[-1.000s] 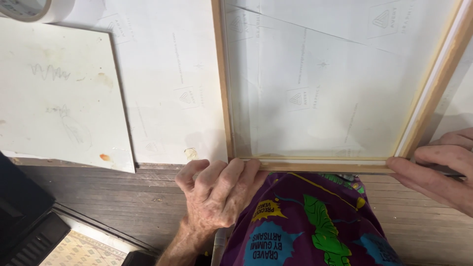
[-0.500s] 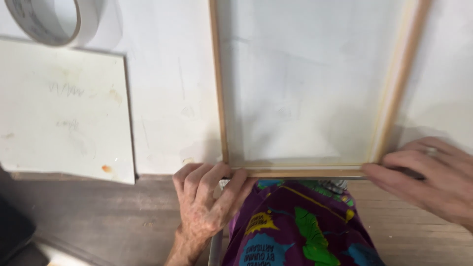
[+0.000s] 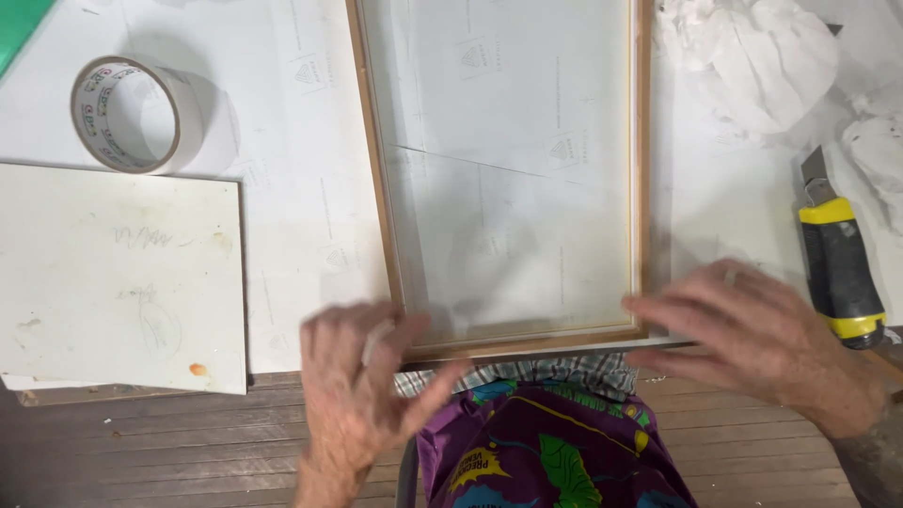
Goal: Cleaning the glass of a picture frame and applying thin spacer strips to the inner edges, trimming them with a utility knife.
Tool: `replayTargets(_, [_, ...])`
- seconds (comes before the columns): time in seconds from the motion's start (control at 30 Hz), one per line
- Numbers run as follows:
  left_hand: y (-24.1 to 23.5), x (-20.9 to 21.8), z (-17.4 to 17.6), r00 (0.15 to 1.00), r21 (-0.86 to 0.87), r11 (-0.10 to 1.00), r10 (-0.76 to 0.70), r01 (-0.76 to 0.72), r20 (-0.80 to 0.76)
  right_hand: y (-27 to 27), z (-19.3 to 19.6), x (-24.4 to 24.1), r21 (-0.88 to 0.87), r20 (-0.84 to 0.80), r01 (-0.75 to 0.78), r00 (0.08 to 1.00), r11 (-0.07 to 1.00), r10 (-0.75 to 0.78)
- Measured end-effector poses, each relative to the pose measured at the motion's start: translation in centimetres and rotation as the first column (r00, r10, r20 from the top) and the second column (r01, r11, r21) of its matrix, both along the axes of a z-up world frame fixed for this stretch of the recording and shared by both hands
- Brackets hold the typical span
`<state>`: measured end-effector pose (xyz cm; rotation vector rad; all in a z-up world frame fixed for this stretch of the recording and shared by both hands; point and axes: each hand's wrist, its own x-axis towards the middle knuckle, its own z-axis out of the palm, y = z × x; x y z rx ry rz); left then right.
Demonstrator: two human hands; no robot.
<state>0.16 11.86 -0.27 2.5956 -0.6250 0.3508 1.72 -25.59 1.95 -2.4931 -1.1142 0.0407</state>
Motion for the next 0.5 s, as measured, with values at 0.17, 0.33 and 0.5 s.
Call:
replayTargets(0.17, [-1.0, 3.9, 3.4, 0.992, -0.044, 0.999, 0.022, -0.028, -0.125, 1.5, 1.0, 2.0, -0.063, -0.057, 0.290, 0.954, 0.955, -0.294])
replayTargets(0.33, [-1.6, -0.3, 1.3, 0.997, 0.027, 1.000, 0.003, -0.001, -0.078, 4.1, 4.5, 3.2, 0.009, -0.256, 0.508, 0.834, 0.861, -0.489])
replayTargets(0.5, [-5.3, -6.2, 0.5, 0.989, 0.009, 0.993, -0.119, 0.119, 0.083, 4.1, 4.8, 6.3, -0.033, -0.116, 0.385, 0.915, 0.922, -0.386])
